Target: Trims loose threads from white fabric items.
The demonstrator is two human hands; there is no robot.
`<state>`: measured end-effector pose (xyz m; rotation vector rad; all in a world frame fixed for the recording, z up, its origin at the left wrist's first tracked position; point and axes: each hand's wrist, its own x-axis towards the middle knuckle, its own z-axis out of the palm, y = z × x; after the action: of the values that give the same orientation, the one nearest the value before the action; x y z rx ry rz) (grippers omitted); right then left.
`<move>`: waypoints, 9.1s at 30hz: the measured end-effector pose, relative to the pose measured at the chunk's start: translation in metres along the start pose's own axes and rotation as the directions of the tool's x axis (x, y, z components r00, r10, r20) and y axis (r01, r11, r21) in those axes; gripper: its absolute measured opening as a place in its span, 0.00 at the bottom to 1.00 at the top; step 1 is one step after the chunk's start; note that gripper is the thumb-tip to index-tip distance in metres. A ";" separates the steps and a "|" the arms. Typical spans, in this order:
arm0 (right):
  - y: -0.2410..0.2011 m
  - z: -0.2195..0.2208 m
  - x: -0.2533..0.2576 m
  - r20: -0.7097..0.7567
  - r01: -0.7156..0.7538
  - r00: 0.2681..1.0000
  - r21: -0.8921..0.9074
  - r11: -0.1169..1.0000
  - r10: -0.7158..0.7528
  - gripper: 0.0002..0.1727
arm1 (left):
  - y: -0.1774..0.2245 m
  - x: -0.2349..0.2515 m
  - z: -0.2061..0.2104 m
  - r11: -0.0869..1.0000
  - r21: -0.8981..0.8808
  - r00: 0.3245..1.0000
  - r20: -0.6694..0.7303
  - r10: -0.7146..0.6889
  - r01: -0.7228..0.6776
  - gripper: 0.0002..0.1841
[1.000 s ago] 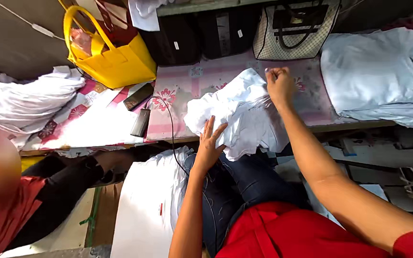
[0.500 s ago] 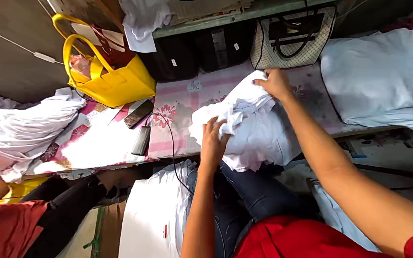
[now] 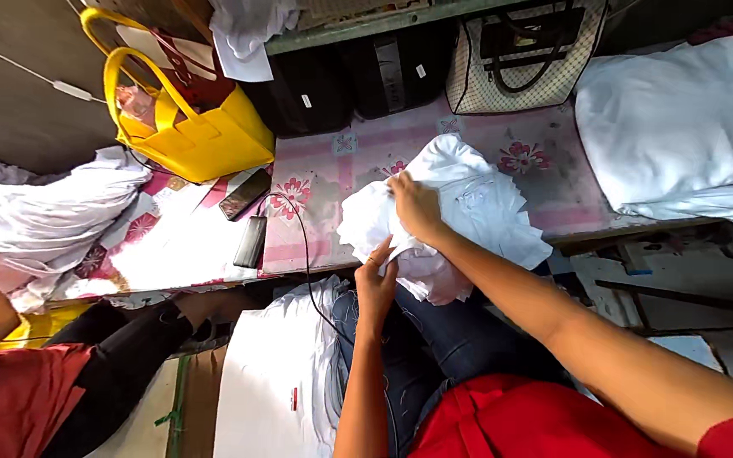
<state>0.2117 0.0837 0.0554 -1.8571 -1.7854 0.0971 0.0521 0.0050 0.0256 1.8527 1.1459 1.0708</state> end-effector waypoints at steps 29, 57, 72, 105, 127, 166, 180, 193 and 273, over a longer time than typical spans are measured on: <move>0.111 -0.128 -0.109 0.444 -0.356 0.889 0.524 0.773 0.109 0.09 | 0.067 0.050 0.098 0.921 0.298 0.966 0.143 0.217 -0.251 0.12; 0.041 -0.076 -0.106 -0.007 -0.021 0.999 0.639 0.769 0.033 0.10 | 0.044 0.015 -0.035 0.831 0.547 0.993 0.024 0.112 -0.107 0.16; 0.023 -0.056 -0.135 0.170 -0.073 0.985 0.379 0.923 0.008 0.20 | -0.004 -0.049 -0.043 0.933 0.304 0.948 -0.302 -0.098 0.193 0.15; 0.031 -0.059 -0.136 0.405 -0.383 0.901 0.580 0.719 0.154 0.12 | 0.022 -0.048 0.061 0.962 0.190 0.930 -0.274 0.245 -0.198 0.04; 0.047 -0.098 -0.131 0.704 -0.668 0.696 0.562 0.488 0.141 0.22 | 0.035 -0.052 0.059 0.977 0.155 0.953 -0.244 0.180 -0.145 0.08; 0.049 -0.064 -0.128 0.597 -0.583 0.782 0.599 0.549 0.179 0.07 | 0.011 -0.043 0.071 0.983 0.067 0.957 -0.226 0.182 -0.171 0.04; 0.042 -0.094 -0.126 0.868 -0.778 0.494 0.420 0.467 0.042 0.22 | 0.021 -0.050 0.067 0.966 -0.260 0.981 -0.185 -0.062 0.012 0.05; 0.055 -0.085 -0.131 0.611 -0.534 0.776 0.502 0.680 0.159 0.23 | 0.028 -0.064 0.041 1.000 -0.010 0.999 0.053 -0.012 0.012 0.05; 0.019 -0.066 -0.106 0.799 -0.784 0.589 0.601 -0.157 0.119 0.12 | 0.036 -0.038 0.035 0.876 -0.450 0.960 -0.122 -0.252 0.173 0.03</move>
<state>0.2451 -0.0373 0.0692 -1.1713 -0.4542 1.8362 0.0861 -0.0476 0.0319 1.2711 1.0721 1.2613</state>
